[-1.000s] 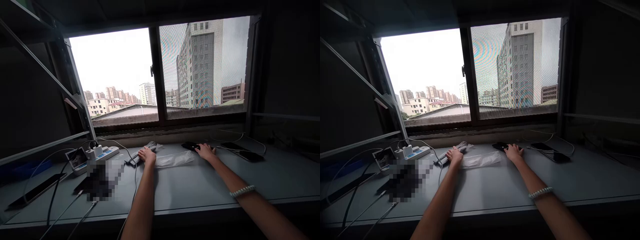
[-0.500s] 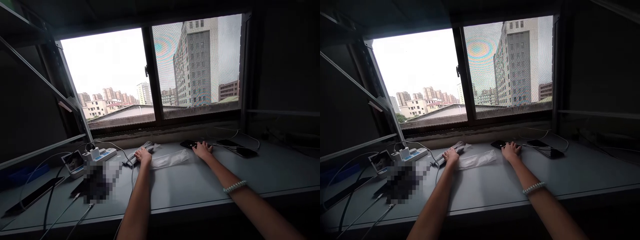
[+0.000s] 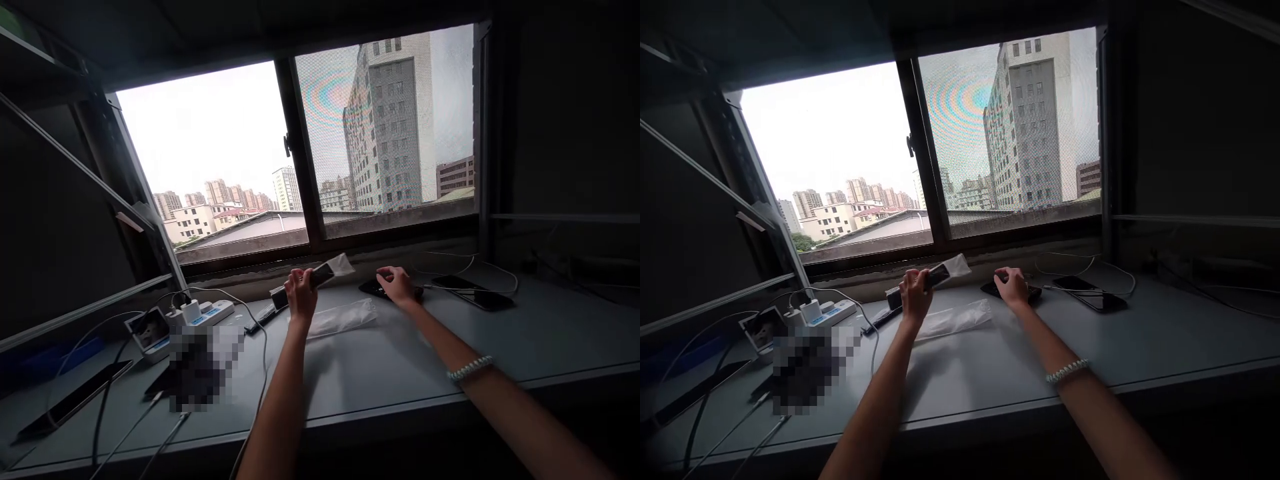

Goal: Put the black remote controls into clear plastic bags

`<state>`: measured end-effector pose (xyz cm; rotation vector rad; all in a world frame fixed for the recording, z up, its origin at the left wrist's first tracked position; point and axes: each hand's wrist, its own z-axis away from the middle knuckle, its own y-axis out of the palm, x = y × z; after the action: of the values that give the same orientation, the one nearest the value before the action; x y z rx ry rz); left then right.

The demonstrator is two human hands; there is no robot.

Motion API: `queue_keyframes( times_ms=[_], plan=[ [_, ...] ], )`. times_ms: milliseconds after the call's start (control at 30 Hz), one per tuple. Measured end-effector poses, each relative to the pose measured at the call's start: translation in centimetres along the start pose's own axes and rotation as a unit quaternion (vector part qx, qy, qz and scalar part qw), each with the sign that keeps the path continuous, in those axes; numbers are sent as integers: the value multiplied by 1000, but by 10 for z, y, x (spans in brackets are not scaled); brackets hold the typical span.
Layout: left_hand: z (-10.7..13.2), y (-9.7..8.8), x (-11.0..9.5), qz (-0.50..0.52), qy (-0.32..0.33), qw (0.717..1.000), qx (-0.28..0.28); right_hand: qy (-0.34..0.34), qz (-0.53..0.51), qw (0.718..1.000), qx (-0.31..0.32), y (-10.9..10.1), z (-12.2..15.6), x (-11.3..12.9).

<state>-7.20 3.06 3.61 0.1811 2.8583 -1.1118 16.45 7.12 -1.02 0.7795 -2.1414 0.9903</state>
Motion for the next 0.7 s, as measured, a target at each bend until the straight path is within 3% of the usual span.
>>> queue_keyframes(
  times_ms=[100,200,367,700],
  plan=[
    [4,-2,-15,-1,85,995,49,31,-199,979,27,4,-2,8],
    [8,1,-24,14,109,989,97,58,-283,955,62,8,-2,12],
    [11,5,-28,32,104,985,135,53,-274,953,122,14,-1,8],
    [15,11,-28,55,109,988,92,104,-281,952,69,10,-1,5]
  ],
)
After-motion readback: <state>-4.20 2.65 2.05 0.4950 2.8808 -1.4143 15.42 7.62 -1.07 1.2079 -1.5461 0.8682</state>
